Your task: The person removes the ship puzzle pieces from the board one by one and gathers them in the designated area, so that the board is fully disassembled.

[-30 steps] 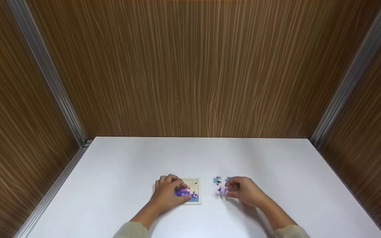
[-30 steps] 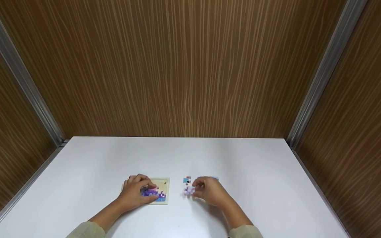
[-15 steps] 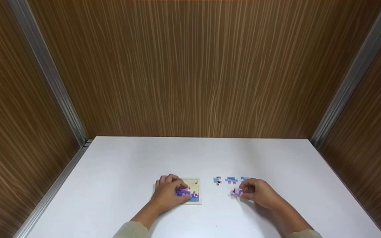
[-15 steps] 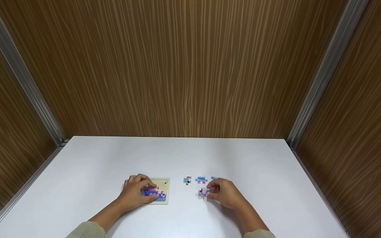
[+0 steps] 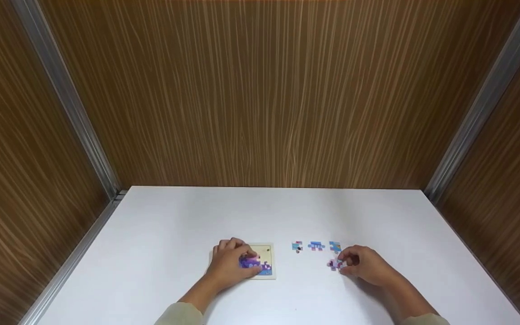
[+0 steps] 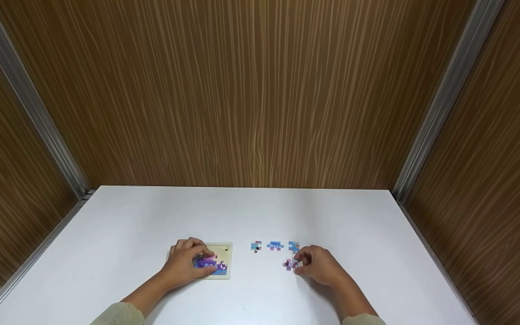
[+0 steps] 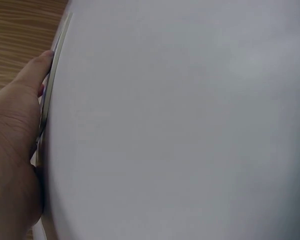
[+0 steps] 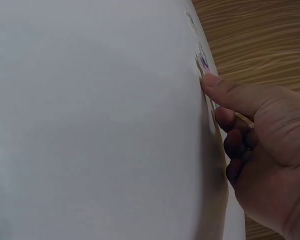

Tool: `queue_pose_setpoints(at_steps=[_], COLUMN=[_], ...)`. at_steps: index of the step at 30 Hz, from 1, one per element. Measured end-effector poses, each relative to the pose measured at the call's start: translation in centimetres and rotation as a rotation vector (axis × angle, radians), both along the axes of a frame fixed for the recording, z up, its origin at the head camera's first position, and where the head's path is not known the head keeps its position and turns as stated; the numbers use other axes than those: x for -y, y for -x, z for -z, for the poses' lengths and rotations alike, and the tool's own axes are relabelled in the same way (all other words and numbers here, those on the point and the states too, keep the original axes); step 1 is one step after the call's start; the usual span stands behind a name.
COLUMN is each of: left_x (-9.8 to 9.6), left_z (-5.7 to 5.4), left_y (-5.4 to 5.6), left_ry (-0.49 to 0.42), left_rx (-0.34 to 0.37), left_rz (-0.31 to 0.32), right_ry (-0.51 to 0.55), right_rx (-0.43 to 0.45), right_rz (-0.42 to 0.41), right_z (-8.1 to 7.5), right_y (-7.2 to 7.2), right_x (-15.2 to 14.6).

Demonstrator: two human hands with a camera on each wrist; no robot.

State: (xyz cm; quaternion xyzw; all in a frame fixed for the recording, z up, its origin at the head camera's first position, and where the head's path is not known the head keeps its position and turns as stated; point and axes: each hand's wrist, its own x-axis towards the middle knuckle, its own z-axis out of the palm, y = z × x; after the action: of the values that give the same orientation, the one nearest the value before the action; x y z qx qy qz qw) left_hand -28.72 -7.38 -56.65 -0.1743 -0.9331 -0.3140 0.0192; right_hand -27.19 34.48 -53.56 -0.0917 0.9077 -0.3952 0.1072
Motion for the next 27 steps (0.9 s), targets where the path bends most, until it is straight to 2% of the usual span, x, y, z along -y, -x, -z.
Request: queue_pose_setpoints(at_steps=[6, 13, 22, 27], left_x=[0.0, 0.1, 0.4, 0.5], left_z=[0.2, 0.3, 0.1, 0.1], left_y=[-0.1, -0.1, -0.1, -0.1], left_ry=[0.001, -0.006, -0.016, -0.034], left_rx=[-0.006, -0.017, -0.032, -0.031], left_rz=[-0.002, 0.004, 0.017, 0.028], right_ry=[-0.025, 0.014, 0.018, 0.011], right_rx=[0.002, 0.004, 0.021, 0.030], right_rz=[-0.018, -0.068, -0.030, -0.041], right_z=[-0.1, -0.1, 0.3, 0.2], right_y=[0.1, 0.1, 0.3, 0.2], right_x=[-0.8, -1.2, -1.2, -1.3])
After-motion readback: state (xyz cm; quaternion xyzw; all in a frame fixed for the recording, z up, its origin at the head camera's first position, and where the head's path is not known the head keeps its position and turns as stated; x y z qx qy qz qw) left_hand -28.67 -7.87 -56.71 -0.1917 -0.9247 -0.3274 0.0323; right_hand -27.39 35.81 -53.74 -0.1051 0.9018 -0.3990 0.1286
